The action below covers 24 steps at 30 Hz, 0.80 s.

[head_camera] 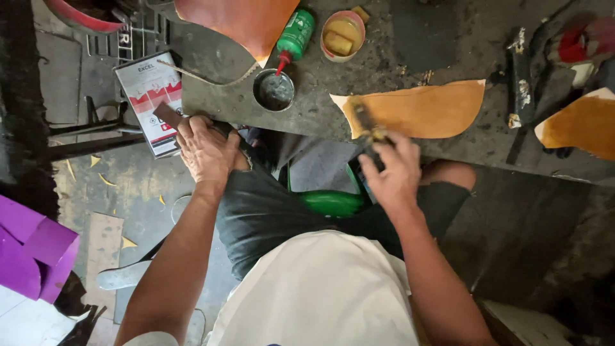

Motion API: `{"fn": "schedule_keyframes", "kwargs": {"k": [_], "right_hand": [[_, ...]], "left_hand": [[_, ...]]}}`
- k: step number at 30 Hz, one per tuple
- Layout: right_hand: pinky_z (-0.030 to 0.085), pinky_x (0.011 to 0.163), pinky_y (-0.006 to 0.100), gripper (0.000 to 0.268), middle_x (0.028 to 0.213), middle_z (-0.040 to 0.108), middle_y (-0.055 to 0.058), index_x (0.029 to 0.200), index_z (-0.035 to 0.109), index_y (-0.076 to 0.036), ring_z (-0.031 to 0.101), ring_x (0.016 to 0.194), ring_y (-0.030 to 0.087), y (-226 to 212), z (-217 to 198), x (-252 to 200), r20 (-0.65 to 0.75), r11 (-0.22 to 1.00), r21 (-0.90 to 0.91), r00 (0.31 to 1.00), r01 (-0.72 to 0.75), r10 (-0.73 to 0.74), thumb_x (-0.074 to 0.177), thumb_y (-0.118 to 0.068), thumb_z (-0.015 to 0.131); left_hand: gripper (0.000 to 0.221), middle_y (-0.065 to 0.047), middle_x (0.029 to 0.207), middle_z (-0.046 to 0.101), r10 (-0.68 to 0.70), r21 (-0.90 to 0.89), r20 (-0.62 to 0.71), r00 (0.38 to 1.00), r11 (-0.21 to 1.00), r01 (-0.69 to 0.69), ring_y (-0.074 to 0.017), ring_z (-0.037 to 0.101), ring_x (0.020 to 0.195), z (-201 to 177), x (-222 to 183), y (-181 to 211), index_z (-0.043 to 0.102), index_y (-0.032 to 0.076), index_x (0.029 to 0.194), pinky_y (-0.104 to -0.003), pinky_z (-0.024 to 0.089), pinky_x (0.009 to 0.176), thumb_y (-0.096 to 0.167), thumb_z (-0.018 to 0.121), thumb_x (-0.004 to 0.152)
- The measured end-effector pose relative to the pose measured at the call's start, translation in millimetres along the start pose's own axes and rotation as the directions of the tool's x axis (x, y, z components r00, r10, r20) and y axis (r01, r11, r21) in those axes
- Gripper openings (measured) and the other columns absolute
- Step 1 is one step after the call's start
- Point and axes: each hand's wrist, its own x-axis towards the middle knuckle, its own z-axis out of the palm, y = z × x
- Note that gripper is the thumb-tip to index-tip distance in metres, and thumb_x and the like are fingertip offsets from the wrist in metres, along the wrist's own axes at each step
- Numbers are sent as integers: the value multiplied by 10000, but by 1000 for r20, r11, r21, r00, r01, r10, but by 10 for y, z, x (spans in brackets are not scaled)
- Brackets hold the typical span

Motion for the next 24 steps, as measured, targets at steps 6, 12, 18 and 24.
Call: {"fn": "schedule_keyframes", "kwargs": {"k": [6, 12, 18, 24], "right_hand": [[505, 986, 435, 241, 1182, 679, 105, 922, 772, -115, 664, 1068, 360, 249, -235, -147, -59, 999, -24, 998, -33, 31, 766, -189, 940], [505, 982, 462, 218, 1174, 672, 155, 955, 768, -78, 653, 1059, 397, 201, -350, -200, -84, 995, -84, 995, -63, 56, 823, -169, 916], [508, 993, 436, 234, 1220, 680, 79, 958, 776, -127, 672, 1089, 333, 150, -302, -367, -26, 995, -17, 995, -96, 95, 794, -227, 909], [499, 996, 489, 237, 1232, 675, 96, 975, 777, -105, 670, 1066, 370, 29, -304, -488, 60, 995, 26, 993, -101, 99, 821, -242, 893]], "left_hand": [[572, -90, 1313, 433, 1, 7, 18, 1000, 1000, -1, -383, 432, 1297, 25, 19, -22, 512, 157, 1124, -562, 481, 993, 467, 786, 728], [554, -120, 1266, 453, 10, 2, 2, 1000, 1000, -10, -415, 443, 1280, 30, 19, -18, 508, 144, 1102, -589, 470, 977, 455, 789, 740], [564, -115, 1268, 458, 46, 8, -33, 998, 999, -45, -394, 462, 1267, 57, 7, -56, 523, 151, 1102, -569, 492, 975, 456, 799, 715], [538, -141, 1208, 485, 115, 10, -68, 991, 993, -115, -411, 494, 1227, 24, -10, -47, 535, 133, 1095, -549, 506, 952, 415, 815, 733]]}}
